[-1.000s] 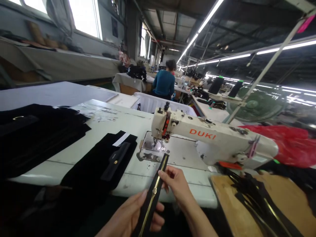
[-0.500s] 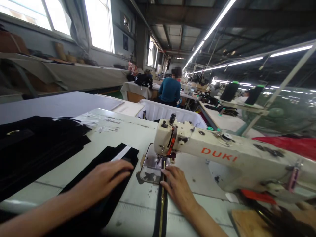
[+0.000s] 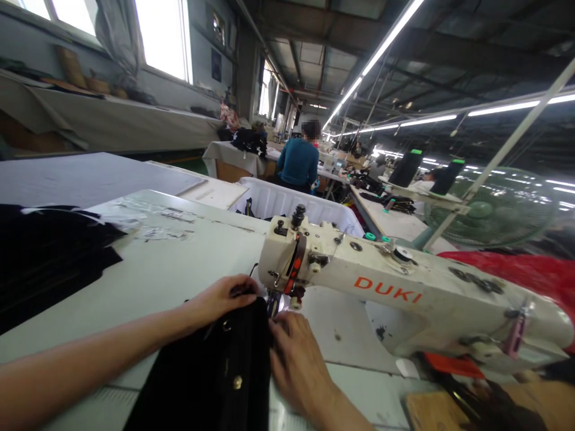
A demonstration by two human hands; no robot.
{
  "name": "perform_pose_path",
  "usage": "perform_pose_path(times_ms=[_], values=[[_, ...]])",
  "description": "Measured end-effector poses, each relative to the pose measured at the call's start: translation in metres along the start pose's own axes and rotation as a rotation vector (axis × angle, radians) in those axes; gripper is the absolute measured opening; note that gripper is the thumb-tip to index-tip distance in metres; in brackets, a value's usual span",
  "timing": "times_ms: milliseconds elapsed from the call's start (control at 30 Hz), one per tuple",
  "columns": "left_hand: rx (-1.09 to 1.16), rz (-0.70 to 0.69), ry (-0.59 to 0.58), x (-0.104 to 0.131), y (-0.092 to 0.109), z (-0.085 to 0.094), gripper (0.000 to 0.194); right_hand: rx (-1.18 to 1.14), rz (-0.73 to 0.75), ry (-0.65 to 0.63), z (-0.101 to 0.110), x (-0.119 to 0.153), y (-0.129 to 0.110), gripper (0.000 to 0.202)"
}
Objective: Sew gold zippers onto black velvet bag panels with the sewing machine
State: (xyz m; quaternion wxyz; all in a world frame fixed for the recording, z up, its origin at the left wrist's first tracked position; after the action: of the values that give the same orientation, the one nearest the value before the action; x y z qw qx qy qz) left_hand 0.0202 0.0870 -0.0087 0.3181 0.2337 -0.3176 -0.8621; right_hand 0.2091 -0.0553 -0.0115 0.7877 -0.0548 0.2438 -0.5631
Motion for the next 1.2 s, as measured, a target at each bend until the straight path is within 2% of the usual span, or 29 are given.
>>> perform_pose_path(times_ms=[67, 200, 267, 367, 467, 600, 733, 867, 1067, 1200], values=[[-0.017, 0.002, 0.066, 0.008, 0.009, -0.012, 0.04, 0.021, -0.014, -0.007, -0.002, 0.001, -0.002, 0.051], [-0.196, -0.043, 0.147, 0.045, 0.028, -0.035, 0.056, 0.013, 0.023, -0.019, 0.001, 0.004, -0.004, 0.057], [-0.332, -0.122, 0.157, 0.061, 0.038, -0.042, 0.066, 0.014, 0.055, -0.008, 0.001, 0.006, -0.004, 0.055], [-0.48, -0.261, 0.173, 0.071, 0.046, -0.044, 0.083, 0.071, 0.078, 0.031, 0.0, 0.008, -0.003, 0.05], [-0.498, -0.306, 0.131, 0.072, 0.042, -0.037, 0.083, 0.133, 0.101, 0.054, -0.004, 0.009, -0.003, 0.045], [-0.429, -0.306, 0.02, 0.074, 0.034, -0.032, 0.073, 0.168, 0.106, 0.094, -0.007, 0.012, -0.003, 0.043], [-0.393, -0.328, -0.031, 0.071, 0.042, -0.031, 0.071, 0.19, 0.111, 0.116, -0.008, 0.012, -0.003, 0.043], [-0.368, -0.385, -0.055, 0.06, 0.046, -0.028, 0.078, 0.199, 0.078, 0.078, -0.008, 0.005, 0.001, 0.046], [-0.409, -0.329, -0.082, 0.053, 0.03, -0.033, 0.078, 0.16, 0.055, -0.017, -0.005, -0.003, 0.006, 0.048], [-0.395, -0.364, -0.08, 0.049, 0.03, -0.033, 0.075, 0.18, 0.03, -0.027, -0.007, -0.003, 0.008, 0.049]])
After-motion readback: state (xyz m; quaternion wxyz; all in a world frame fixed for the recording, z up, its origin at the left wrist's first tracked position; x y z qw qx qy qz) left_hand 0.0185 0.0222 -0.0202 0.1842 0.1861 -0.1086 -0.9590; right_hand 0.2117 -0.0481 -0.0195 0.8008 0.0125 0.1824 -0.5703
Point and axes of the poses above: each hand's wrist, its own x-axis away from the middle knuckle, its own z-axis out of the back of the hand, y = z × x, the point moved 3 cm from there along -x, towards the middle knuckle, and after that the axes turned 1 degree about x, right-handed, at the moved point
